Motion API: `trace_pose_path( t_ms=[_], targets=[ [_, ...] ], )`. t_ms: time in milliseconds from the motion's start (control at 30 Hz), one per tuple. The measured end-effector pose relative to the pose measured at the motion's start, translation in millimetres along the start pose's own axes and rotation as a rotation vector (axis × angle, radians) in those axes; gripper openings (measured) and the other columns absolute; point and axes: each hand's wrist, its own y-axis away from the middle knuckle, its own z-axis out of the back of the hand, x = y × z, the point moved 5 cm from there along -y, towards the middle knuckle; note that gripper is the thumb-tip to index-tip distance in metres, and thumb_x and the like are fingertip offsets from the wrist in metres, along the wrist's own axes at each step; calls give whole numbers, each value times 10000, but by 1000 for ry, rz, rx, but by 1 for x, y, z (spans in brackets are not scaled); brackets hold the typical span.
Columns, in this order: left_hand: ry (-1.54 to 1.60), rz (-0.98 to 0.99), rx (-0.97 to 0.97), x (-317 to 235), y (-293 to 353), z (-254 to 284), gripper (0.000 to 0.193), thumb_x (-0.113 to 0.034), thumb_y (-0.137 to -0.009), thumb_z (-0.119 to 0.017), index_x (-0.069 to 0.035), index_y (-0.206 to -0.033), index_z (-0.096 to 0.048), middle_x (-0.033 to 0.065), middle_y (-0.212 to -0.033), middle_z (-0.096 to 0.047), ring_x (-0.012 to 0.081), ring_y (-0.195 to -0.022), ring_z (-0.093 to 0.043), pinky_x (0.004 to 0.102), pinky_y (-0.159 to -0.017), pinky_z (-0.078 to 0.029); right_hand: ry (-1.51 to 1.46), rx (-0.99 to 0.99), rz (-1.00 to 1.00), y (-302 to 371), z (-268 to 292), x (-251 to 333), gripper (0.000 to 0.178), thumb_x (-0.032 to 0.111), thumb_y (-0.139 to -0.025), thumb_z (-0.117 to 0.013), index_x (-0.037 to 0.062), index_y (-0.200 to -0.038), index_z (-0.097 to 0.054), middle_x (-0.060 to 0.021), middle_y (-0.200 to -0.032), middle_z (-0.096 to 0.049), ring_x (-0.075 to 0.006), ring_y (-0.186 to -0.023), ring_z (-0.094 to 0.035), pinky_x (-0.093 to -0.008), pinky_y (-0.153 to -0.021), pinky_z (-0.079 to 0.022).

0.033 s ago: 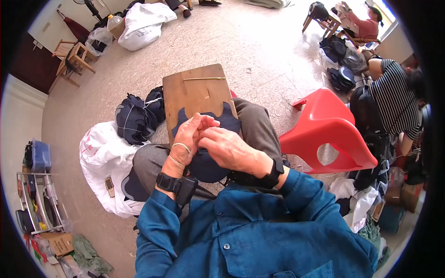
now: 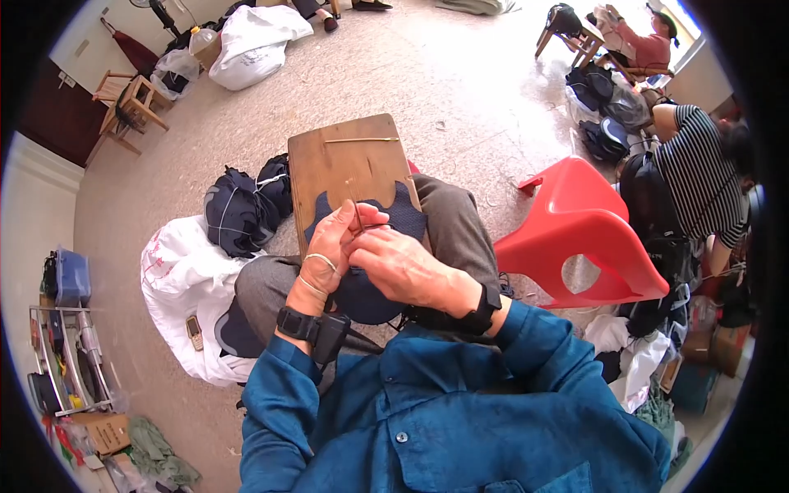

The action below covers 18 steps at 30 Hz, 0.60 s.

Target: Hand-stitching and threading a shoe upper component on a wooden board.

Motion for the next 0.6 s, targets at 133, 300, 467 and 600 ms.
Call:
trace_pose_path(
  t_ms=[133,300,467,600],
  targets=[
    [57,-40,73,-9,4,-4,460,-404,-1054,-576,35,-1173,-650,177,-1149,-717,259,-1041,-705,382,-959,-560,50,21,30,-6,-4,10,130,69,-782,-662,21,-893,-618,-110,-927,-596,-303,-961,-597,-430,-926,-436],
    [-60,-108,114,-10,7,-7,294,-246,-1025,-658,25,-1138,-686,150,-1133,-732,217,-1033,-703,346,-949,-563,90,65,-29,-4,-7,6,150,60,-770,-657,2,-904,-621,-132,-970,-615,-333,-986,-597,-442,-957,-438],
    [-341,-152,150,-11,5,-7,197,-169,-1019,-659,4,-1097,-711,136,-1090,-744,203,-1031,-699,344,-958,-556,54,78,-65,-2,-14,2,201,64,-761,-657,-10,-947,-636,-151,-1040,-629,-349,-1053,-593,-459,-1001,-433],
    [-202,-75,11,-9,4,7,202,-189,-1033,-647,-1,-1052,-719,85,-1013,-752,148,-936,-700,284,-864,-574,57,109,-47,-2,3,18,217,56,-768,-655,36,-984,-653,-122,-1083,-641,-329,-1132,-588,-486,-1021,-442]
  ],
)
